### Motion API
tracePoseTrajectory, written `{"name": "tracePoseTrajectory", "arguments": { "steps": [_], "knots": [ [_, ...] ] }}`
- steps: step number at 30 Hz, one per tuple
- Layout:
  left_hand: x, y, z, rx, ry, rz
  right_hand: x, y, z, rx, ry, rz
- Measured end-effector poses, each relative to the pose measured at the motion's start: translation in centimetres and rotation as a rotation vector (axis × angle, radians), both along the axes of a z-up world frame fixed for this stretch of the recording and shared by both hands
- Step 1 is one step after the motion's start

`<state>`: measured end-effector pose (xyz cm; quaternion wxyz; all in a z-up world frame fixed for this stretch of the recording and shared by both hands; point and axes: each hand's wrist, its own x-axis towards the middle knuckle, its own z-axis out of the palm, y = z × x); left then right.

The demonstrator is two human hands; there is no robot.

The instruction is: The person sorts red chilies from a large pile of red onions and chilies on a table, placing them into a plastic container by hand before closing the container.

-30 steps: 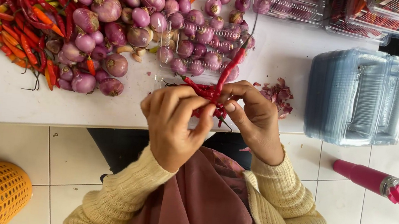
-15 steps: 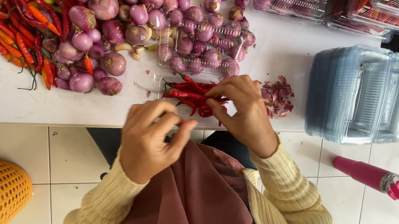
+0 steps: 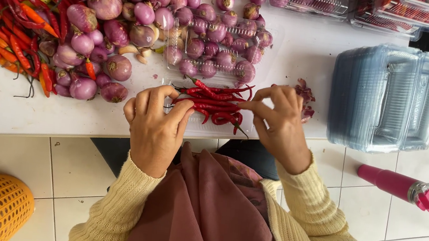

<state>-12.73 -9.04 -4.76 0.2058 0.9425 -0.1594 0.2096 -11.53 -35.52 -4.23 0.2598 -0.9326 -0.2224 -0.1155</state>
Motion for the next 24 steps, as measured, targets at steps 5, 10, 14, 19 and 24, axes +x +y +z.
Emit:
{"name": "tracePoseTrajectory", "arguments": {
  "steps": [5, 10, 14, 19, 24],
  "knots": [
    [0.1, 0.0, -0.8, -0.038, 0.002, 0.024, -0.3, 1.2, 0.0, -0.021, -0.008, -0.004],
    [1.6, 4.1, 2.9, -0.090, -0.086, 0.120, -0.4, 1.3, 2.1, 0.054, 0.015, -0.043],
    [3.6, 8.6, 5.3, -0.013, -0.266, 0.379, -0.4, 1.8, 3.3, 0.127, -0.006, -0.078],
    [6.4, 12.3, 4.0, 0.110, -0.268, 0.461, -0.7, 1.9, 3.4, 0.151, 0.012, -0.092],
    [10.1, 14.8, 3.6, 0.186, -0.347, 0.476, -1.0, 1.6, 3.2, 0.182, 0.049, -0.082]
  ]
}}
